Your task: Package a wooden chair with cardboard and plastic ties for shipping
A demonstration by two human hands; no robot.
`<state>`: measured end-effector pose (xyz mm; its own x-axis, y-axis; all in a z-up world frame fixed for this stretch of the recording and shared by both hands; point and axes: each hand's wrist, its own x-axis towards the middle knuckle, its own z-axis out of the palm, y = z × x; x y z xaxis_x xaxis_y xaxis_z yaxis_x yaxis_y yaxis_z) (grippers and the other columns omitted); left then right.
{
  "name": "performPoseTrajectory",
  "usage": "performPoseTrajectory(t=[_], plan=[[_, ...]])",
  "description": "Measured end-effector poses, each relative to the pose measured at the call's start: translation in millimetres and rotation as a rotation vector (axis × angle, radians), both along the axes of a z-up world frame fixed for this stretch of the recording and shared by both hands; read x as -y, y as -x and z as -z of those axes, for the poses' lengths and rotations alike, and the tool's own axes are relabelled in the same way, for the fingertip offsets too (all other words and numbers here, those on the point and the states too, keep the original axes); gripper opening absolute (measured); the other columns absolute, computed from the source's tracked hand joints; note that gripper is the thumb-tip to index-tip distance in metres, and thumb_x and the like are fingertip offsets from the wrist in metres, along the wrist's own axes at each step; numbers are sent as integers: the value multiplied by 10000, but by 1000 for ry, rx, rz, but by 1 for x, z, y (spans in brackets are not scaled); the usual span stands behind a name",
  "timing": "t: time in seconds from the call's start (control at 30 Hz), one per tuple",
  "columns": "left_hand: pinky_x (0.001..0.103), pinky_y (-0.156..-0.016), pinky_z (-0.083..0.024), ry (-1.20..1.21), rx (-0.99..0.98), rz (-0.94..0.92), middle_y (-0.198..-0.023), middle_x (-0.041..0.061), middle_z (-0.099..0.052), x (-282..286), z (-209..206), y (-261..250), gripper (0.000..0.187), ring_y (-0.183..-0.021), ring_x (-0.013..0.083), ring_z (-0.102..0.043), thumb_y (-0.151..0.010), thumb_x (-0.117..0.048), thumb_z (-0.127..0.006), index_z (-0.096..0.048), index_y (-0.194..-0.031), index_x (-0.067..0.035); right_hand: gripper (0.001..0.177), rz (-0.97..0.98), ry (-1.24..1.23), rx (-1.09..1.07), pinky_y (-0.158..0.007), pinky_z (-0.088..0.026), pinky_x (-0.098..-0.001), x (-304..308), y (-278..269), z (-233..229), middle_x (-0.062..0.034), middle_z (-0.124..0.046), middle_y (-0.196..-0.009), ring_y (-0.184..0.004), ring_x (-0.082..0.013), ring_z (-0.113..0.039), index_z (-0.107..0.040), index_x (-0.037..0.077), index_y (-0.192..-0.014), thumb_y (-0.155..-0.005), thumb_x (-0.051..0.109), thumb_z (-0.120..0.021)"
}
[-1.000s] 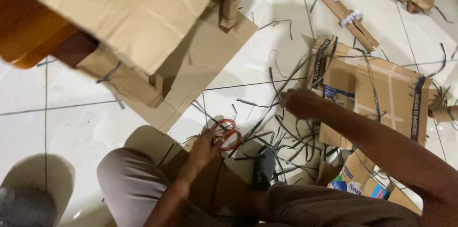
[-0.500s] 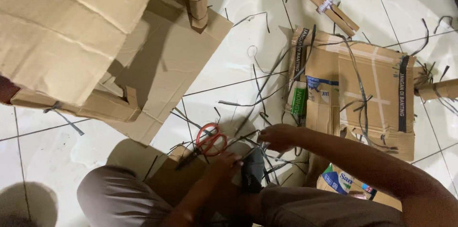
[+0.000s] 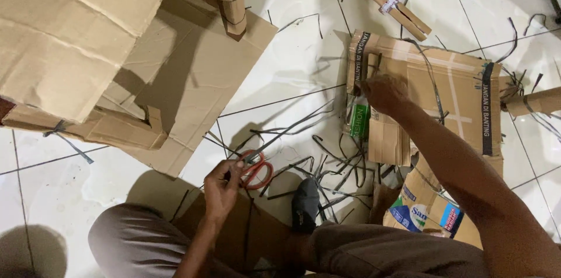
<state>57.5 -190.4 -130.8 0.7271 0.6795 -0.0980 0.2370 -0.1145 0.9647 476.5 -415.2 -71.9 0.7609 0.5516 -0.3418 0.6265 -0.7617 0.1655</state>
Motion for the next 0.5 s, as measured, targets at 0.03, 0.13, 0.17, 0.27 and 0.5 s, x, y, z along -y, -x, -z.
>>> performPoseTrajectory(t=[0.03, 0.13, 0.17, 0.27, 0.5], plan=[[326, -607, -484, 0, -1, 3, -619, 36, -623, 2, -9, -1, 199, -597, 146, -554, -987, -293, -696, -742, -834, -174, 536, 3, 0, -1, -851, -597, -490, 5, -5, 12, -121, -778, -993, -1017, -320, -750, -765, 178, -971, -1056, 534, -373], [352, -637, -506, -40, 7, -14, -652, 112, -657, 8, -24, -6, 182, -630, 174, -590, -980, -208, -697, -732, -835, -104, 514, 136, -47, -36, -813, -590, -519, 14, -16, 36, -93, -782, -1016, -1019, -322, -749, -781, 199, -1000, -1027, 542, -399], [387, -649, -523, -50, -4, -5, -685, 148, -678, 11, -22, -7, 175, -660, 252, -653, -979, -211, -696, -738, -847, -103, 443, 157, -136, -25, -791, -583, -496, 15, -16, 37, -67, -768, -1030, -1022, -318, -741, -747, 239, -1039, -1037, 550, -432], [413, -683, -550, -59, -10, 0, -741, 170, -716, 21, -2, -12, 154, -730, 321, -731, -974, -221, -710, -759, -883, -107, 358, -200, -201, 373, -690, -557, -460, 31, -28, 68, -46, -681, -1269, -1157, -299, -671, -676, 238, -1262, -1026, 436, -493], [363, -781, -605, -29, 16, -45, -959, 123, -794, 54, 14, -38, 213, -916, 279, -770, -953, -252, -685, -786, -1100, -135, 237, -419, 203, -360, -795, -580, -467, 4, 63, 68, -38, -726, -1022, -962, -283, -744, -716, 229, -1124, -967, 300, -553]])
